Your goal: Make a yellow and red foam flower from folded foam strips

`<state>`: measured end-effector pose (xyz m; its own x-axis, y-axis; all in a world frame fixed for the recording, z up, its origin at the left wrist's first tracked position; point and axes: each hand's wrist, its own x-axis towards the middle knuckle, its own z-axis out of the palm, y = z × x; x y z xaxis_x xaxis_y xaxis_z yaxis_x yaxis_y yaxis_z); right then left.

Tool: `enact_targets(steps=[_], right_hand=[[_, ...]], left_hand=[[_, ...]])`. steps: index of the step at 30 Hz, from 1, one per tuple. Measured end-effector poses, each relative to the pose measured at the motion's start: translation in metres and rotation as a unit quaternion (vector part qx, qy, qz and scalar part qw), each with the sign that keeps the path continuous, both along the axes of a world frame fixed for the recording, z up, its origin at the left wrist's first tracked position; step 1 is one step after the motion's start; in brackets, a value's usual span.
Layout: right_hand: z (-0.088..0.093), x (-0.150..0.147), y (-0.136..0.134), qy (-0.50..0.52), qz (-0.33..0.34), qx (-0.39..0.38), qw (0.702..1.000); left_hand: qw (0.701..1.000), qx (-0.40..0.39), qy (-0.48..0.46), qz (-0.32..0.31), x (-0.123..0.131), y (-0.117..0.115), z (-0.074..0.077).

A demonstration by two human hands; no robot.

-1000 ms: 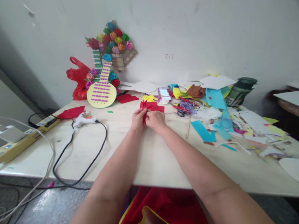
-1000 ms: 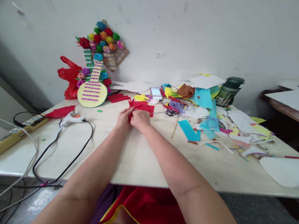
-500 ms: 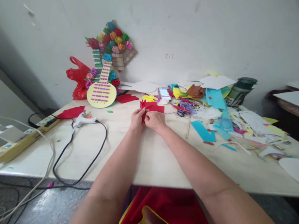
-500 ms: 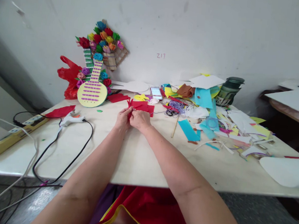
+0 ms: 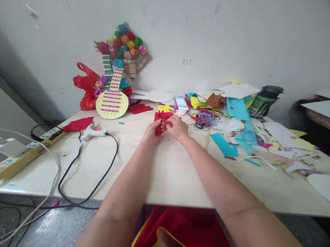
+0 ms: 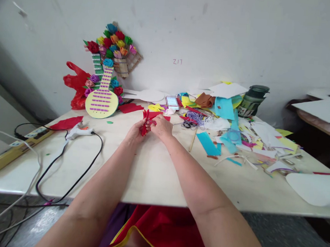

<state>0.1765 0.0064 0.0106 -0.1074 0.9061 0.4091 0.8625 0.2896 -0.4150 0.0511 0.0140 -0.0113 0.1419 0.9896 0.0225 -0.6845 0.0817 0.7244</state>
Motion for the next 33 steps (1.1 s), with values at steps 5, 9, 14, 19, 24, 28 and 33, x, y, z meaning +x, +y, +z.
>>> enact_targets(steps=[5,9,14,19,24,28,33], right_hand=[[-0.003,0.003,0.008,0.016,0.022,-0.033,0.999],[-0.007,0.006,0.016,0.094,0.034,-0.049,0.994],[-0.007,0.008,0.017,0.335,0.102,-0.142,0.926],[0.002,0.012,0.01,0.429,0.147,-0.212,0.866],[0.003,0.013,0.01,0.341,0.141,-0.144,0.918],[-0.004,0.013,0.017,0.215,0.121,-0.032,0.968],[-0.004,0.016,0.017,0.094,0.113,0.027,0.989]], left_hand=[[0.998,-0.018,-0.021,-0.051,0.0,-0.005,0.005],[0.997,-0.025,-0.027,-0.075,0.0,-0.008,0.007],[0.996,-0.008,-0.022,-0.087,-0.001,-0.007,0.005],[0.996,0.011,-0.006,-0.09,-0.002,-0.006,0.003],[0.997,0.013,0.016,-0.076,-0.002,-0.004,0.001],[0.997,0.004,0.048,-0.054,-0.001,-0.004,0.001],[0.996,0.022,0.068,-0.044,0.0,-0.003,-0.004]])
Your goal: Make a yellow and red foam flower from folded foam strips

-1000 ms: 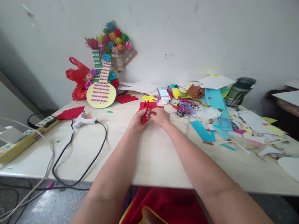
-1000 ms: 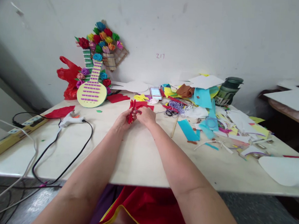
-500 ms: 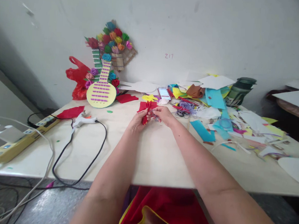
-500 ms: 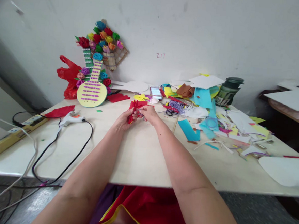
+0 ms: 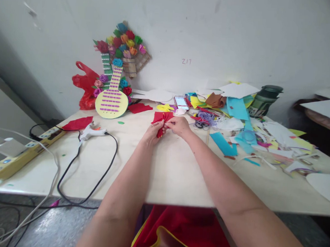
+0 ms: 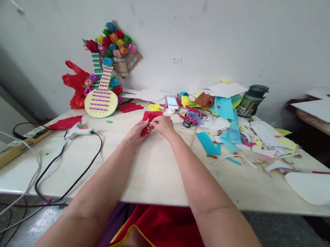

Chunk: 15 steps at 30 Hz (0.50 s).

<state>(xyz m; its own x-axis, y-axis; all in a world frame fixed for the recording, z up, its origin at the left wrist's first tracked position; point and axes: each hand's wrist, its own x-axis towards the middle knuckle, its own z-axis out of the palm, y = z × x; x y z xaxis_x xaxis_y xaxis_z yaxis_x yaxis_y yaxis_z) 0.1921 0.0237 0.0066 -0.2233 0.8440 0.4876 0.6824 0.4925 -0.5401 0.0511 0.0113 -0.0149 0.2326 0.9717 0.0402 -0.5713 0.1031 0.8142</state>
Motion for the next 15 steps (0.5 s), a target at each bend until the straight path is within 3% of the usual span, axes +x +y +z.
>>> enact_targets(steps=[9,15], right_hand=[[0.012,-0.002,-0.012,-0.142,-0.017,0.029,0.989],[0.012,-0.003,-0.014,-0.18,-0.014,0.044,0.983]], left_hand=[[0.999,-0.006,0.032,0.011,0.002,0.0,-0.002],[0.999,-0.008,0.047,0.02,0.002,0.0,-0.001]])
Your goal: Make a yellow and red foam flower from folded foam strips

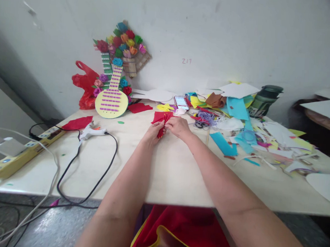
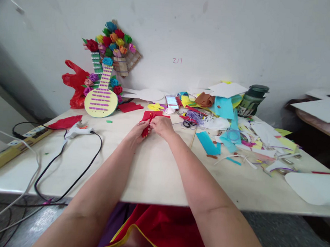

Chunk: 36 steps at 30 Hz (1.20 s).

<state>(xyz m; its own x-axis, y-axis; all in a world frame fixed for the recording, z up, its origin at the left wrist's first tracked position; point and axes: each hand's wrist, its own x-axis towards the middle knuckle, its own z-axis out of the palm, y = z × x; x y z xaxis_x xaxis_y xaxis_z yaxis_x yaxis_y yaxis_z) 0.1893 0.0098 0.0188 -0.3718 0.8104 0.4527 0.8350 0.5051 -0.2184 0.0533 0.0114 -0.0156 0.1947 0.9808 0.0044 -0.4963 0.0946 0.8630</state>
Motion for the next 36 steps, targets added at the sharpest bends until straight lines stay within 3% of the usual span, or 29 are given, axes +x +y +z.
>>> enact_targets(steps=[14,21,25,28,31,34,36], right_hand=[[0.002,-0.003,-0.006,-0.023,-0.016,0.0,1.0],[0.001,0.002,-0.001,0.032,-0.065,-0.022,0.997],[-0.001,0.009,0.007,0.13,-0.046,-0.095,0.986],[-0.003,0.01,0.009,0.321,0.024,-0.182,0.929],[-0.005,0.005,0.008,0.513,0.099,-0.241,0.818],[-0.004,-0.002,0.004,0.617,0.144,-0.243,0.734],[-0.003,-0.006,0.002,0.648,0.153,-0.244,0.705]], left_hand=[[1.0,0.018,0.0,-0.01,-0.001,0.0,0.0],[0.999,0.006,-0.042,0.005,-0.005,0.0,0.003],[0.997,-0.008,-0.071,-0.004,-0.006,-0.001,0.005],[0.995,-0.023,-0.092,-0.024,-0.005,-0.002,0.008],[0.992,-0.039,-0.112,-0.042,-0.004,-0.004,0.01],[0.989,-0.049,-0.129,-0.053,-0.003,-0.004,0.011],[0.988,-0.049,-0.136,-0.058,-0.003,-0.003,0.011]])
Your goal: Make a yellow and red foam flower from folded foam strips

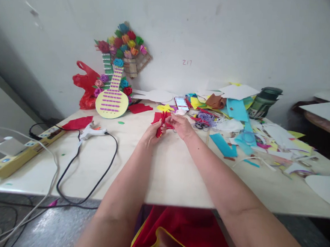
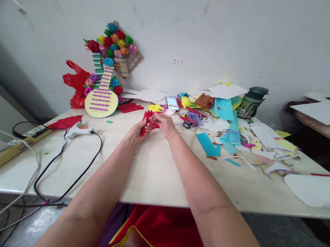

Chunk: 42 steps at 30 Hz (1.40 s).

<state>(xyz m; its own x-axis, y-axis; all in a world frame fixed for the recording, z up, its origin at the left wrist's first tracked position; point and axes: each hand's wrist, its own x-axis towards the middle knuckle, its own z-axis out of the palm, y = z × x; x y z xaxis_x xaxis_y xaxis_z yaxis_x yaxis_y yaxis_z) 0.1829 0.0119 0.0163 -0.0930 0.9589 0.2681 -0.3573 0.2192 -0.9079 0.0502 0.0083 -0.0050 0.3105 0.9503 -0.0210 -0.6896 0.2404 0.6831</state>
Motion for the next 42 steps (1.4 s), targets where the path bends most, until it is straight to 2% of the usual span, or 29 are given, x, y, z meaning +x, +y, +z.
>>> enact_targets(steps=[9,16,26,33,37,42], right_hand=[[0.007,-0.002,-0.002,0.07,-0.02,-0.048,0.996],[-0.001,-0.006,0.004,0.066,-0.064,-0.042,0.995],[-0.008,-0.004,0.001,-0.059,-0.036,0.035,0.997],[-0.013,-0.002,0.004,-0.097,-0.042,0.028,0.994],[-0.013,0.0,0.004,-0.098,-0.022,0.028,0.995],[-0.01,-0.002,0.002,-0.098,-0.03,0.018,0.995]], left_hand=[[0.999,0.023,0.015,-0.022,0.009,-0.004,0.0],[0.999,0.035,0.031,-0.011,0.008,-0.003,-0.002],[0.998,0.036,0.047,-0.008,0.003,-0.009,0.004],[0.994,0.056,0.092,0.018,0.005,-0.01,0.002],[0.993,0.045,0.108,0.017,0.006,-0.012,0.003],[0.993,0.041,0.111,0.012,0.006,-0.012,0.003]])
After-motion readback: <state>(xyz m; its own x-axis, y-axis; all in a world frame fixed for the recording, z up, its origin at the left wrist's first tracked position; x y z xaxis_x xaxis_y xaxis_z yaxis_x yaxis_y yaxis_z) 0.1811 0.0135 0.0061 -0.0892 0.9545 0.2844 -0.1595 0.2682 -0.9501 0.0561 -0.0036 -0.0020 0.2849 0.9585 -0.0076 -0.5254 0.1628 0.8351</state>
